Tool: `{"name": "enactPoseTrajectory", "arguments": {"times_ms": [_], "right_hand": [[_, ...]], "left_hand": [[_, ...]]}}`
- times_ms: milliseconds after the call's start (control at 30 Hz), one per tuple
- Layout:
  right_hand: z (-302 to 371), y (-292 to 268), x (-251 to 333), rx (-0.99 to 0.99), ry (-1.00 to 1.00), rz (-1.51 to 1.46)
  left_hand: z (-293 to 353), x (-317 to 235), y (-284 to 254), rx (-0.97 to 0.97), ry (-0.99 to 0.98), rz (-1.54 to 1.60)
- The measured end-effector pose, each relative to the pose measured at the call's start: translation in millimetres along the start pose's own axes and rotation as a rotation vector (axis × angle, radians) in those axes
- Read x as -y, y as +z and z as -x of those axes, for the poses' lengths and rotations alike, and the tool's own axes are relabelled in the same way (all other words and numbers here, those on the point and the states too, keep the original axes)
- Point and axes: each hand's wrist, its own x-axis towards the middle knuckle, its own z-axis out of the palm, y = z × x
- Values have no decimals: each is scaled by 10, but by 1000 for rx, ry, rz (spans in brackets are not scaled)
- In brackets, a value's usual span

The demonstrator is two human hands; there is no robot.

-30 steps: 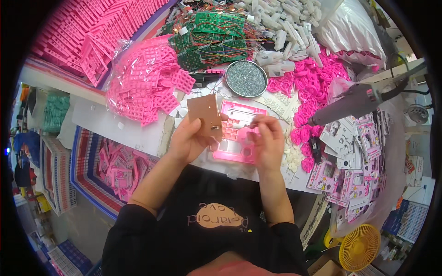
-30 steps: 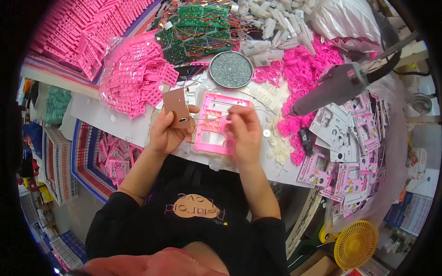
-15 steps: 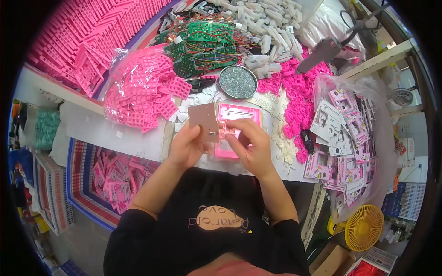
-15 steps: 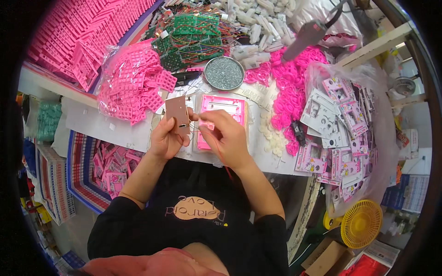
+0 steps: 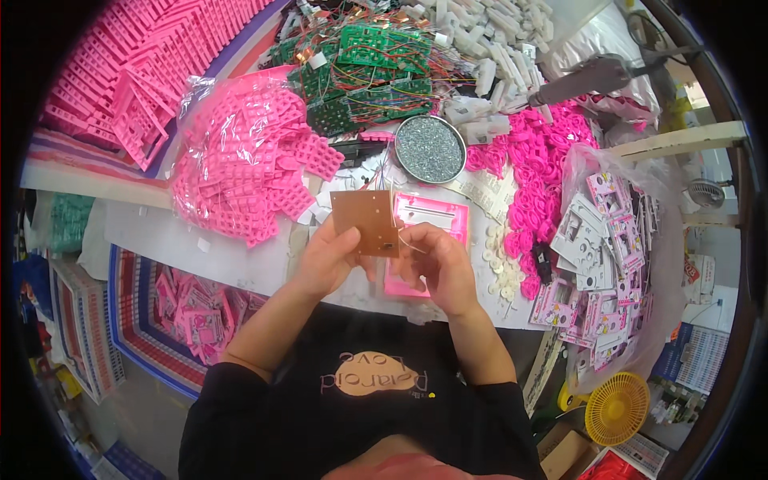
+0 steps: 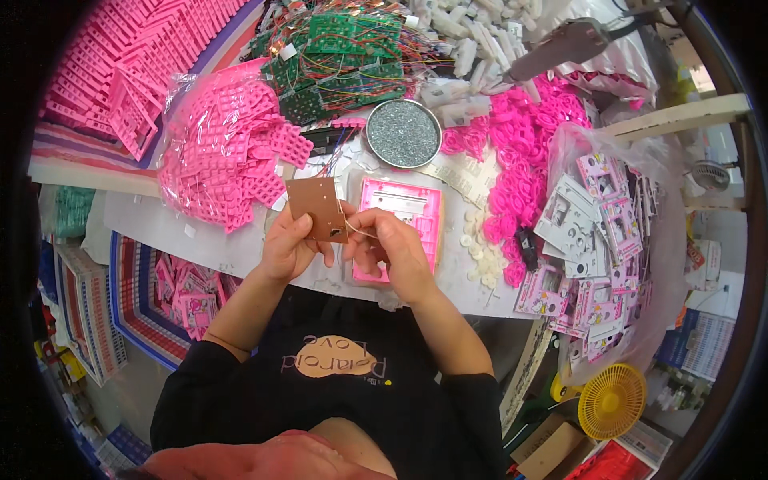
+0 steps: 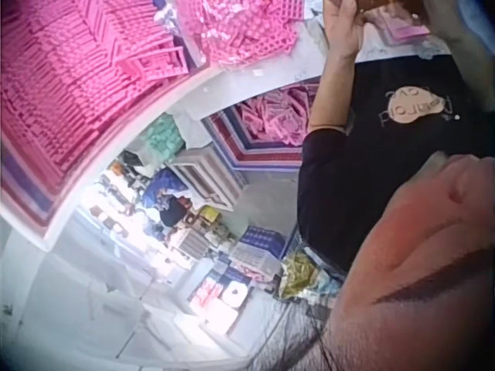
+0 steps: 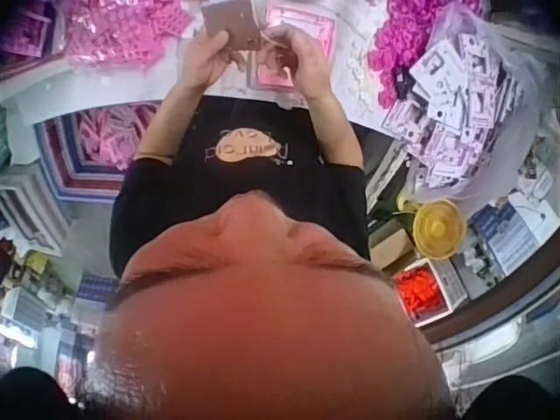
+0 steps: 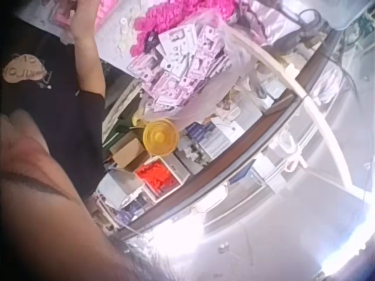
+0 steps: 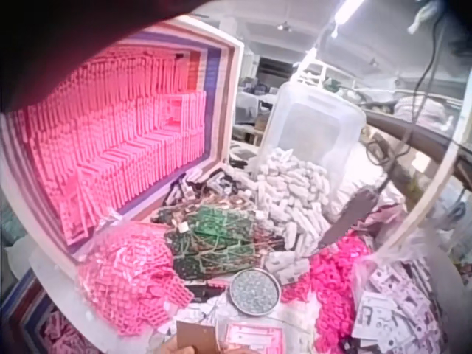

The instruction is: Assembling electronic components and wiring into pink plastic toy housings using a glue gun.

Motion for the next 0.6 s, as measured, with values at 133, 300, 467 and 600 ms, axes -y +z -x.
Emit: {"name": "enactPoseTrajectory", "arguments": {"times_ms": [133, 300, 467, 600], "right_hand": [[-23, -22, 15, 65, 36, 135], [-14, -66, 248, 287, 318, 49], [532, -494, 543, 368, 422, 397], [1231, -1135, 802, -78, 208, 1091]], "left_hand": [[30, -121, 68, -104, -58, -49], [113, -277, 249, -18, -121, -180], [313, -269, 608, 106, -92, -473], [413, -116, 703, 30, -81, -562]]}}
